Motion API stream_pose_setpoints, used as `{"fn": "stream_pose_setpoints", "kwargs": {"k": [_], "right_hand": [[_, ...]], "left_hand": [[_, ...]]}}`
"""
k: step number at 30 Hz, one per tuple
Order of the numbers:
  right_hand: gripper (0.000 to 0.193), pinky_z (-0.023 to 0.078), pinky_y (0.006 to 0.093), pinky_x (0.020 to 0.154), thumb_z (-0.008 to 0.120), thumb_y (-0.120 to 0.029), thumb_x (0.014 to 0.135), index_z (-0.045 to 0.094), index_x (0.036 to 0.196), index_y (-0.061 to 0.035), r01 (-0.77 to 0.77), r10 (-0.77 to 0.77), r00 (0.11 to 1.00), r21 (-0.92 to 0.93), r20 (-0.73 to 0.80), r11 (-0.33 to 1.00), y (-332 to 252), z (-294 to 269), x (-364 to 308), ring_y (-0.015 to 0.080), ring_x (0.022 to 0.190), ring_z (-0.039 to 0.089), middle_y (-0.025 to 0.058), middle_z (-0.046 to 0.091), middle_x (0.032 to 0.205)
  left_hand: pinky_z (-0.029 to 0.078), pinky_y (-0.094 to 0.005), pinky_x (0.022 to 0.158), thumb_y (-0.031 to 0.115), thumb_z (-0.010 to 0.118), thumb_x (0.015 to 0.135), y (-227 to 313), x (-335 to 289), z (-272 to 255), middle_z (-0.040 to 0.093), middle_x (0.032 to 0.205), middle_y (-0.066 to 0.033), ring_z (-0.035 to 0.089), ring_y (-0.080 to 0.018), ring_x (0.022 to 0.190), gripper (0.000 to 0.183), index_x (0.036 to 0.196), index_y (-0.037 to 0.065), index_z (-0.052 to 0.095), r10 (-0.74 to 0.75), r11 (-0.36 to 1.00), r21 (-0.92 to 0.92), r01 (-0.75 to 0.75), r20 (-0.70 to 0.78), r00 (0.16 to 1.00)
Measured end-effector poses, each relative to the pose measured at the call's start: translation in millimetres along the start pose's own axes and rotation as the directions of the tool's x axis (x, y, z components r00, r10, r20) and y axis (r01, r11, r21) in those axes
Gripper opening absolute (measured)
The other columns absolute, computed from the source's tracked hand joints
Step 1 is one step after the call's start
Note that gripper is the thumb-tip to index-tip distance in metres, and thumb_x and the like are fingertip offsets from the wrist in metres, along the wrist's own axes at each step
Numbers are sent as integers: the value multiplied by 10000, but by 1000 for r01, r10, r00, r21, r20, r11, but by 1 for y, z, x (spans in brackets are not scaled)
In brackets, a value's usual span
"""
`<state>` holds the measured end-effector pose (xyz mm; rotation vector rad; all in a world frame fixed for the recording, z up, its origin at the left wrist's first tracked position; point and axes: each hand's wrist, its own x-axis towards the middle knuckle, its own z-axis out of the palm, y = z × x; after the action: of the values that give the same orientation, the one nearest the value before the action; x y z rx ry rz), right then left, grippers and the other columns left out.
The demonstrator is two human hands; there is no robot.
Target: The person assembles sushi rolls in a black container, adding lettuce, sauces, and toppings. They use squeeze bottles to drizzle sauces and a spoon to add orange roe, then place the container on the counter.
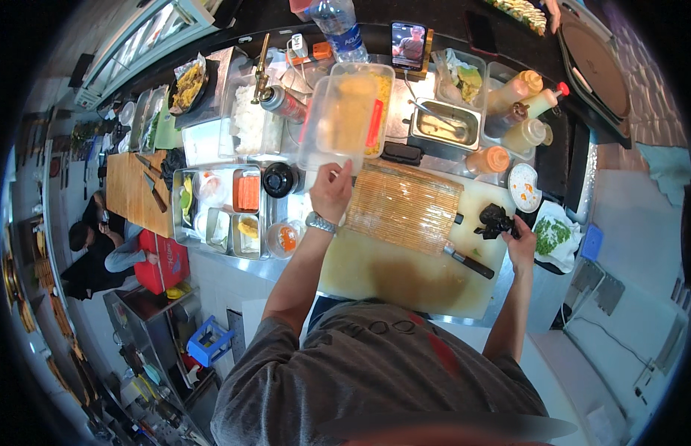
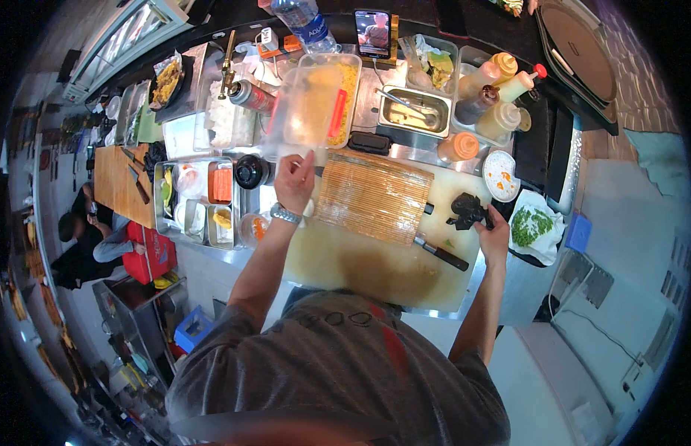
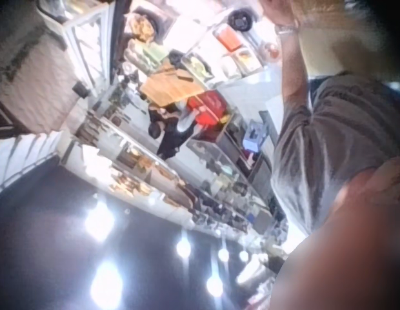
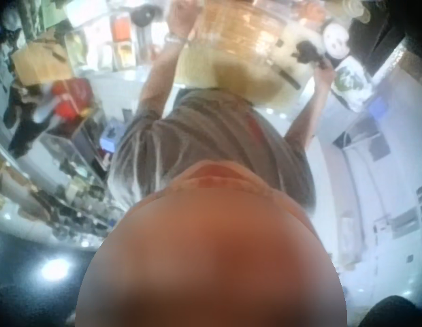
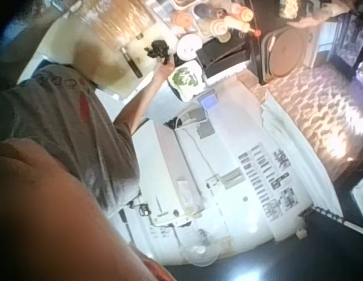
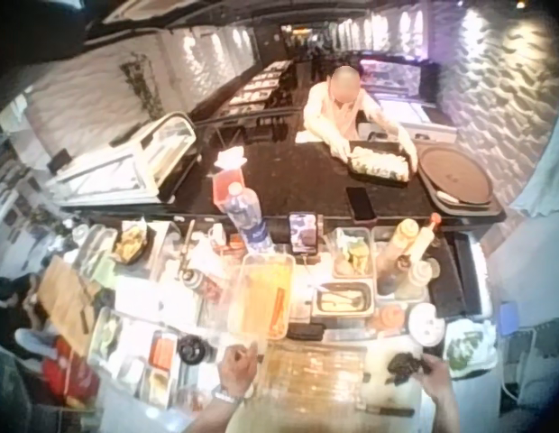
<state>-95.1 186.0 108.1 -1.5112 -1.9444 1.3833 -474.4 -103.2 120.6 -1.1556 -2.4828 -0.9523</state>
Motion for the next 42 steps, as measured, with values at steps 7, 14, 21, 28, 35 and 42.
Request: {"fn": "stream_pose_setpoints", "kwargs": {"k": [7,14,21,28,35,42], "right_hand": [[287,534,294,814,734,-170,885,699,1114,0,242,-311,940,-368,-140,898,-80,61,-32,179,960,675,141,709,1121],[487,559,279,608,684,-273,937,598,1308,30,221,-220,969,-2,115,975,-149,255,18,176,770,702,145,722,1061],[349,530,365,747,708,-140,858,684,1174,4,97,-96,995,29,-21,995,-189,306,41,249,780,681,138,705,938],[265,516,442,793,622,-76,886,679,1138,-17,291,-346,930,-332,-120,897,-226,318,64,336,882,644,153,627,926],[402,517,458,868,578,-60,894,560,1295,-38,296,-371,919,-389,-133,873,-225,326,57,384,998,631,198,609,1110],[331,505,457,885,588,-27,869,631,1197,-14,251,-299,945,-290,-134,924,-224,318,54,382,997,630,197,636,1035]], "left_hand": [[528,-311,618,38,771,784,-9,-16,13,604,958,-67,615,-184,732,409,1176,150,741,-5,975,-216,48,194,981],[524,-311,686,165,767,862,-41,38,-1,633,1037,-100,615,-223,772,368,1210,69,693,48,999,34,-42,-182,982],[513,-279,689,167,698,931,-123,78,31,712,920,-93,650,-128,760,271,1119,-27,679,-506,640,-453,620,359,784],[536,-346,675,190,717,899,-121,91,44,726,860,-106,692,-218,738,241,1067,19,687,-529,725,-378,575,229,817],[549,-390,686,194,712,886,-108,91,28,720,884,-111,706,-275,761,306,1167,83,663,-536,685,-454,570,217,816],[555,-404,684,150,680,899,-106,90,33,732,920,-124,711,-289,771,253,1144,90,695,-461,792,-382,476,135,877]]}}
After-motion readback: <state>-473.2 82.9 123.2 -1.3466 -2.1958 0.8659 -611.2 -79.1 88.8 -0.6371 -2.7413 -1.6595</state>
